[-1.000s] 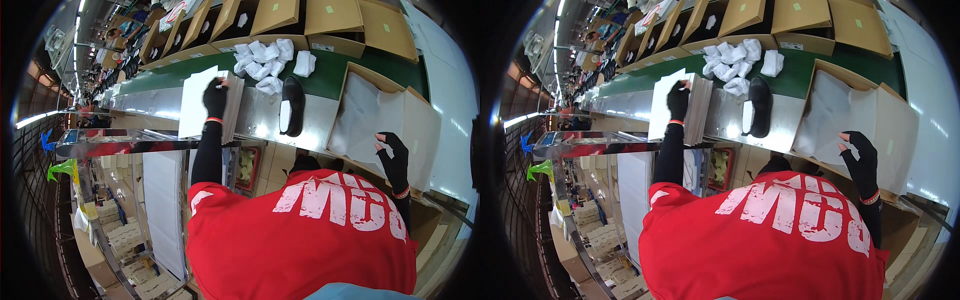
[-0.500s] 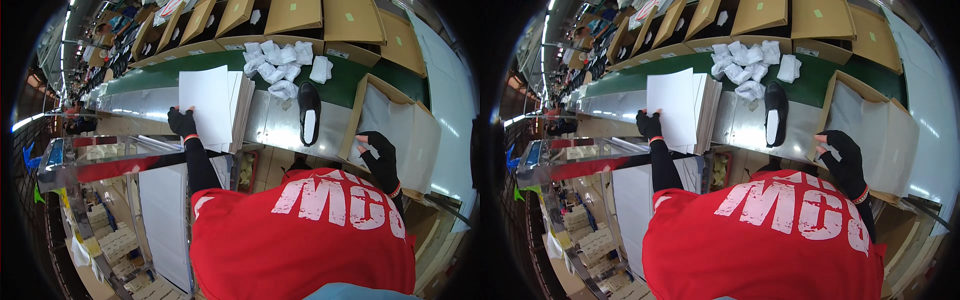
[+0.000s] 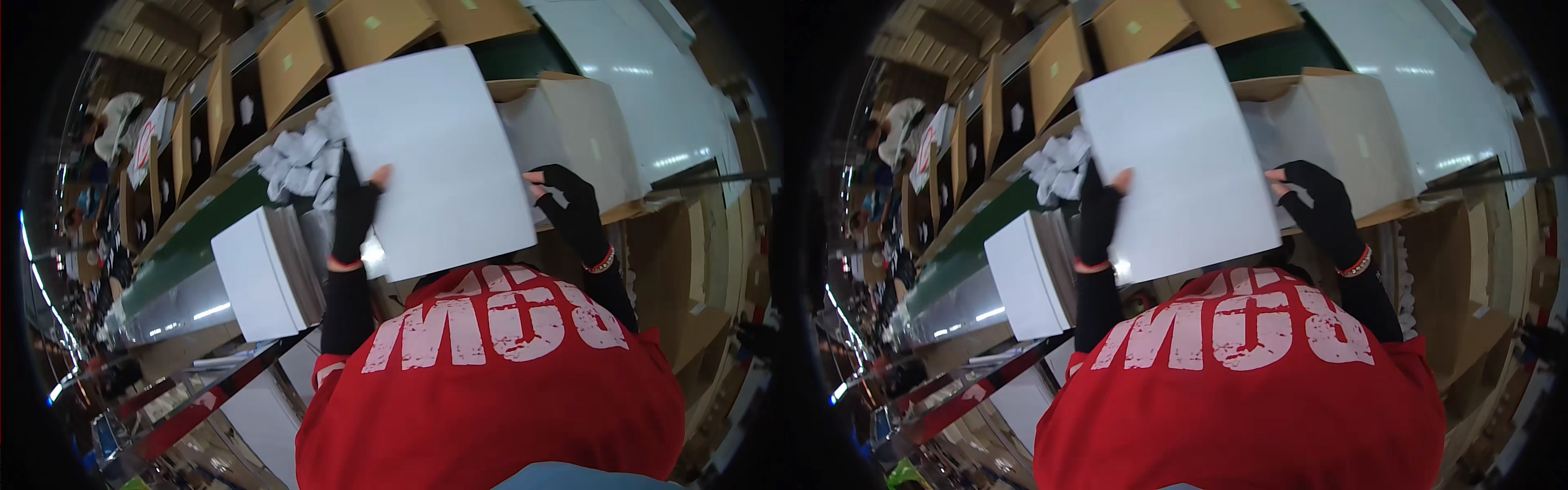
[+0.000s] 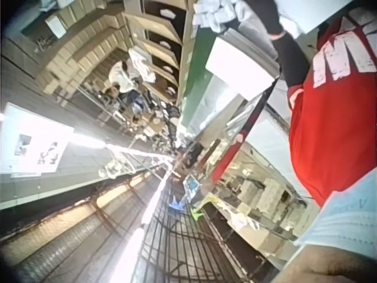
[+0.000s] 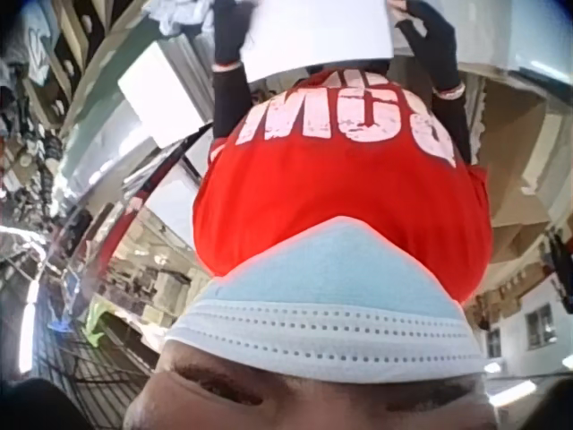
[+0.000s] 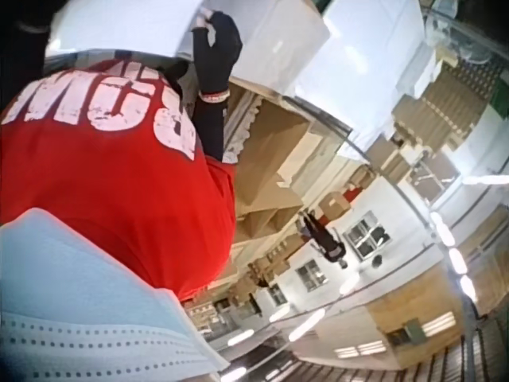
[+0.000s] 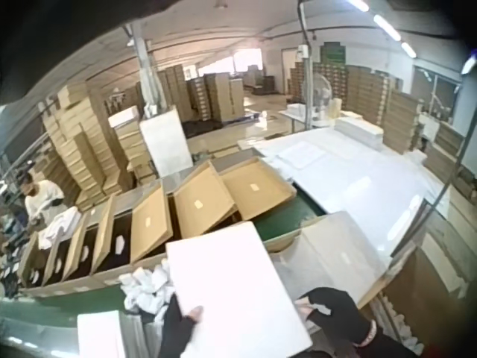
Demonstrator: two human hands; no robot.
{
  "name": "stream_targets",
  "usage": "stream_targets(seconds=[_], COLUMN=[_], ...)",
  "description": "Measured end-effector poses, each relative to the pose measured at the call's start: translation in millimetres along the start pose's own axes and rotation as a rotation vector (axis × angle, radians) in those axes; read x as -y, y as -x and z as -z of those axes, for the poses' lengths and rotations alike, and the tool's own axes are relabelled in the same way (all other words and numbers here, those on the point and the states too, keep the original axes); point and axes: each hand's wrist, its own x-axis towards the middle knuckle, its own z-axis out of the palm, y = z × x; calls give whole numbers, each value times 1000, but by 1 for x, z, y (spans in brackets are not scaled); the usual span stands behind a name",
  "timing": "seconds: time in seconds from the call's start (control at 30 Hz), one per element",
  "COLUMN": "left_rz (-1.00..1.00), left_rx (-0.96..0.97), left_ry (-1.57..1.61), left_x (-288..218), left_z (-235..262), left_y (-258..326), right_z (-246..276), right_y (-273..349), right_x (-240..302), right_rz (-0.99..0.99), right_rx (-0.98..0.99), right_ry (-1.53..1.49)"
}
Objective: Packing finished shoes into boxes with tissue paper and silica gel on a production line.
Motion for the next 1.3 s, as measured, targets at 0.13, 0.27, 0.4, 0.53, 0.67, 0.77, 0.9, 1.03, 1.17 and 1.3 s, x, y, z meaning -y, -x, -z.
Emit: stream_targets(seconds=[0.13, 0.27, 0.4, 0.53, 0.67, 0.77, 0.9, 1.03, 1.17, 1.3], left_rz=[-110, 74, 191, 43, -11, 87, 99, 37, 266, -169], left_rx=[30, 125, 107, 8, 18, 28, 23, -13, 118, 183], left_ry=[-322, -460, -299, -511, -556, -412, -345, -513, -343, -944], left_x=[90, 83, 37, 96, 97, 74, 56, 97, 85, 54], left_z=[-141, -195, -201, -233, -219, -174, -171, -222, -241, -187], left_y=[-19, -15, -25, -20, -23, -26, -27, -17, -19, -31], right_z=[64, 115, 144, 147, 132, 123, 119, 121, 114, 90], right_y=[29, 62, 81, 73, 69, 70, 69, 62, 64, 73], right_x=[-37, -77, -115, -149, -171, -181, -200, -200, -190, -188], right_rz=[-47, -122, -216, -102, -12, -93, -61, 8, -65, 154], right_rx=[-161, -191, -171, -72, 54, 174, 126, 32, 184, 337], right_ry=[43, 74, -12, 29, 62, 14, 180, 256, 148, 160])
